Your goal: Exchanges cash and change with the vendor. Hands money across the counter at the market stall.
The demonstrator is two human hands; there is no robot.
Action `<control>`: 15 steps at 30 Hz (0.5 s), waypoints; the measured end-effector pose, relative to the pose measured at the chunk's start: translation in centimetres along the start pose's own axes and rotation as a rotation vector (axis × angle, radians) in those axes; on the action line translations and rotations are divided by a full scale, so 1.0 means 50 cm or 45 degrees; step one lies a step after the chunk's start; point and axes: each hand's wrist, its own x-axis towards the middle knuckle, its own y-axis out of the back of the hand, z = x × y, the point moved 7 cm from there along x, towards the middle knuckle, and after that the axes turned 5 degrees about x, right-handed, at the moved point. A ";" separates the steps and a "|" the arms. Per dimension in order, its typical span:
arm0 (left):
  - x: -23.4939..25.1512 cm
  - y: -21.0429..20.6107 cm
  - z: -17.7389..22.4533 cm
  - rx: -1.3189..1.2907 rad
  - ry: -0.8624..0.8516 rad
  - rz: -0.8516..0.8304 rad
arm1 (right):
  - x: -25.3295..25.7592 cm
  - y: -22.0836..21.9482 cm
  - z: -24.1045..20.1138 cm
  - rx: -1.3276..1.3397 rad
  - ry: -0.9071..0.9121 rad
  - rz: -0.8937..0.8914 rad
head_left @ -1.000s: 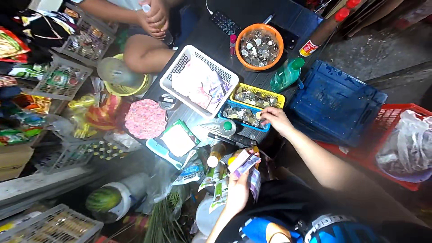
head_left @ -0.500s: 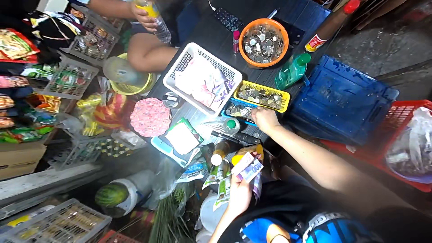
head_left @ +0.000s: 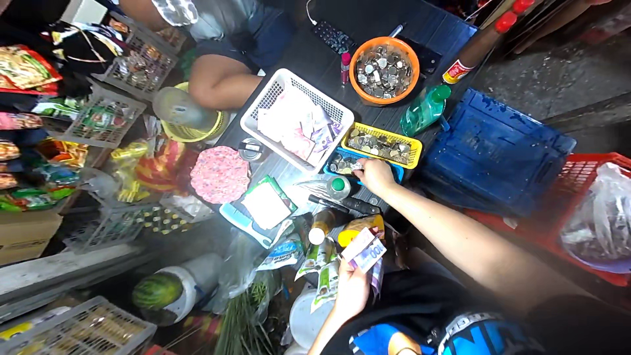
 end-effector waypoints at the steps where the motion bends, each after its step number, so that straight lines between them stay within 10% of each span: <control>1: -0.001 0.003 -0.001 0.014 -0.001 0.018 | 0.000 -0.005 -0.005 -0.032 0.004 0.004; 7: -0.001 0.006 0.012 0.050 -0.097 0.019 | -0.005 -0.001 0.002 0.117 -0.030 -0.036; 15: 0.013 -0.001 0.018 0.064 -0.155 -0.035 | 0.037 0.203 -0.022 1.336 0.051 0.132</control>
